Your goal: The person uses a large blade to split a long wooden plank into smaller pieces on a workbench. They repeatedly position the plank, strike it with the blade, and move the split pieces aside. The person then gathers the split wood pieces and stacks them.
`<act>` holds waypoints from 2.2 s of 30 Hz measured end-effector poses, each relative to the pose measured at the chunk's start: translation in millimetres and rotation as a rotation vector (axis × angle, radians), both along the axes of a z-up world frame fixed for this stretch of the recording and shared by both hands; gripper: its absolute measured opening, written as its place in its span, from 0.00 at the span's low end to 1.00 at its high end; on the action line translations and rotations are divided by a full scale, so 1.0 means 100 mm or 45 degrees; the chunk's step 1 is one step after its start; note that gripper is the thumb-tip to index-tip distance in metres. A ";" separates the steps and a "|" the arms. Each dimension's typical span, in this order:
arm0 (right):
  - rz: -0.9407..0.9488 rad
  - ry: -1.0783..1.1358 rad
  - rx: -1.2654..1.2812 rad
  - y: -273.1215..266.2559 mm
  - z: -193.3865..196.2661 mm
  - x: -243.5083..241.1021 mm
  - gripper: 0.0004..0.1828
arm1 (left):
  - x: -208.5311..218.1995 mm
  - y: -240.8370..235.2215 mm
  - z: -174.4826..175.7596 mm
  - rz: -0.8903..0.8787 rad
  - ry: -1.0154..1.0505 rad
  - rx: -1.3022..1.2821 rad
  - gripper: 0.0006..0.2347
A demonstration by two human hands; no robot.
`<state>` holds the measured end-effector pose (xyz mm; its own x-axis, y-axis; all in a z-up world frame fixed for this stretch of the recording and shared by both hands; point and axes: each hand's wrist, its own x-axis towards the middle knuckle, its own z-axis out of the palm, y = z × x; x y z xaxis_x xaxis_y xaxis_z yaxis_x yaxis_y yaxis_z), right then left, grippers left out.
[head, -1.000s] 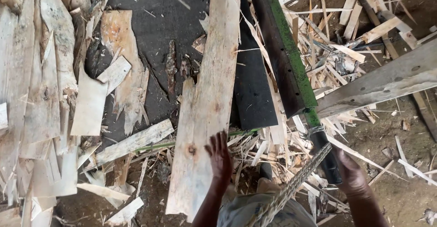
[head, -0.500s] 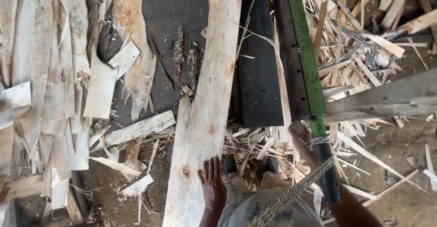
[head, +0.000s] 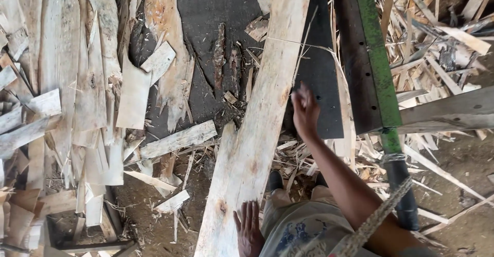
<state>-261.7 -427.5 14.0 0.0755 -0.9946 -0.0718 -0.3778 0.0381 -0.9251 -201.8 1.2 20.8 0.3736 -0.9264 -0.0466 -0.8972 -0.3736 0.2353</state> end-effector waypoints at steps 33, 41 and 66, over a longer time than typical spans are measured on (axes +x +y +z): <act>0.456 0.609 -0.611 1.86 -1.18 -2.00 0.10 | 0.94 -1.30 0.67 0.150 0.690 -0.303 0.26; 0.379 1.323 0.632 2.32 -2.42 -3.33 0.22 | 1.41 -2.22 1.55 -0.190 1.272 -0.728 0.28; 1.006 0.927 0.000 1.85 -1.39 -2.63 0.11 | 0.45 -2.20 -0.22 0.611 1.803 0.227 0.21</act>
<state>-524.6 -242.3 -124.6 0.6363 -0.6829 -0.3590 -0.7558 -0.4584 -0.4676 -156.8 -218.4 -1.0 0.1817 -0.6763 -0.7139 0.2391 -0.6738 0.6992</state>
